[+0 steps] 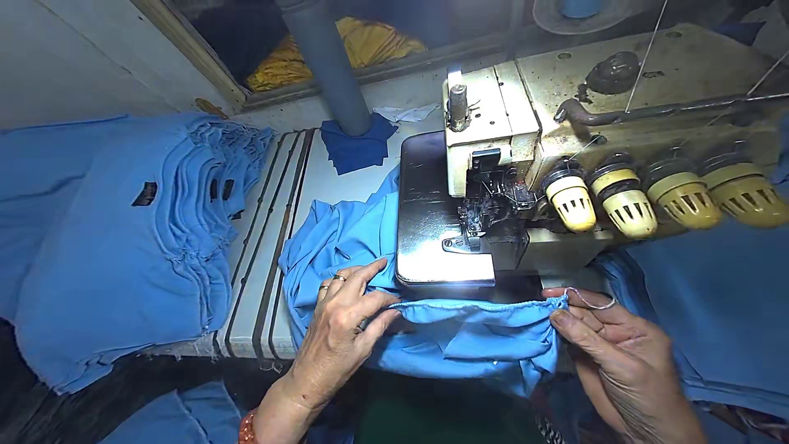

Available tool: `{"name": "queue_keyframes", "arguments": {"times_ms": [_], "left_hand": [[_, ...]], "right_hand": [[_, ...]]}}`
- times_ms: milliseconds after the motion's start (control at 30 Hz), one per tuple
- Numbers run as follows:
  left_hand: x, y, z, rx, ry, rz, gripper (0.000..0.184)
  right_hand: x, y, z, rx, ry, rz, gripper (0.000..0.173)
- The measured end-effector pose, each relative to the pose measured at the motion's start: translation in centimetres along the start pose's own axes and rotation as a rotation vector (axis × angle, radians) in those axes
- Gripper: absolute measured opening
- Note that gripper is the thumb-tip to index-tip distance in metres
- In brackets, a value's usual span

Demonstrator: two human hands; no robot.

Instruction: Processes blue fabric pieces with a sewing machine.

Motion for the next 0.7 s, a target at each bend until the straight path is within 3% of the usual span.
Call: {"name": "queue_keyframes", "arguments": {"times_ms": [300,433,533,700], "left_hand": [[3.0,0.2,2.0,-0.034,0.117,-0.11,0.021],[5.0,0.8,2.8,-0.175,0.194,-0.05,0.025],[5.7,0.5,3.3,-0.221,0.151,0.003,0.026],[2.3,-1.6,2.5,-0.206,-0.104,0.113,0.02]], "right_hand": [[-0.7,-0.6,0.0,0.069,-0.039,-0.01,0.011],[0.2,-1.4,0.3,0.158,0.015,-0.055,0.01],[0.7,-1.7,0.4,0.19,0.034,-0.091,0.01],[0.5,-1.4,0.7,0.139,-0.009,-0.036,0.01]]}}
Point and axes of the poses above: each hand's wrist, its own z-axis towards the middle knuckle, its own x-axis out of the back of the hand, y = z × x, the point moved 10 cm from there along z, towards the middle knuckle, and after that the axes turned 9 degrees about y, right-handed, at the moved point
